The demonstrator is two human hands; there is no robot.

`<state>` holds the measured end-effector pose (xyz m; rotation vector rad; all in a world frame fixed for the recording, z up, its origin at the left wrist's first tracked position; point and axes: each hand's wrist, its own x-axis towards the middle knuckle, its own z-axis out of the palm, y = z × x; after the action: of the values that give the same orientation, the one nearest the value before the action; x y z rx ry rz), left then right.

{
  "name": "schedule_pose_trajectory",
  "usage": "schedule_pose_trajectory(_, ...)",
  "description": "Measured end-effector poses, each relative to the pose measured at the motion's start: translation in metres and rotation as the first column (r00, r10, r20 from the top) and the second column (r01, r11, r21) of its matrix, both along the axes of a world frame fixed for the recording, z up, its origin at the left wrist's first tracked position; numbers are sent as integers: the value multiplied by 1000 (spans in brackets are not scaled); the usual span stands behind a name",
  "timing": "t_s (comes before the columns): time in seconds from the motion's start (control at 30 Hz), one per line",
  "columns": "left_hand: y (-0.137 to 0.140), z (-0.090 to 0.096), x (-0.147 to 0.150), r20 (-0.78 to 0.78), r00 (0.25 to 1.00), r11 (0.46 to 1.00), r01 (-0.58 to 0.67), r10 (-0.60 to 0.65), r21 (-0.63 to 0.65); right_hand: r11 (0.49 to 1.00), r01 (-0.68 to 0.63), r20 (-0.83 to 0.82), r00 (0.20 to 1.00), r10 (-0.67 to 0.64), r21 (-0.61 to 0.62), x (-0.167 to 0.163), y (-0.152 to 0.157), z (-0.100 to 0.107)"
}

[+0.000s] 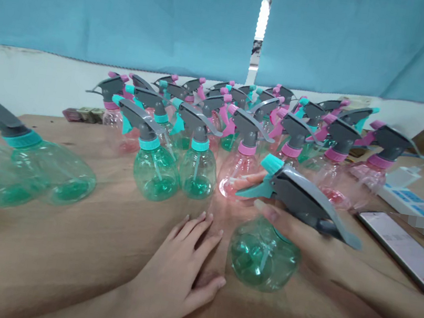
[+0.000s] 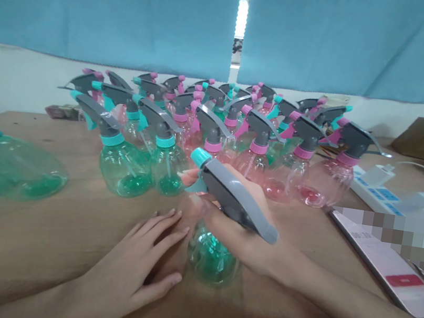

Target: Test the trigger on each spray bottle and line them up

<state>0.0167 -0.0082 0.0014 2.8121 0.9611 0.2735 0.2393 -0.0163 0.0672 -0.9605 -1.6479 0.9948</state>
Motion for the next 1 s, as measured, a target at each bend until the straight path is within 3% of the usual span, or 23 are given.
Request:
schedule_pose_trajectory(0.23, 1, 0, 0, -28, 1000, 1000, 3, -4, -8, 1000, 5, -33, 999, -5, -18, -4, 2, 0)
schedule_pose_trajectory(0.5, 1, 0, 1, -15, 1000, 1000, 8, -9, -18, 992, 37, 142, 988, -54, 119, -8, 6, 3)
schedule_pose_trajectory(0.8, -1, 0, 0, -20, 1000, 1000, 6, -6, -9, 972, 20, 304, 948, -92, 233, 0, 8, -8)
schedule_pose_trajectory(1.0, 0, -1, 0, -28, 1000, 1000, 0, 0, 1, 981, 11, 315, 946, -74, 196, -4, 6, 2)
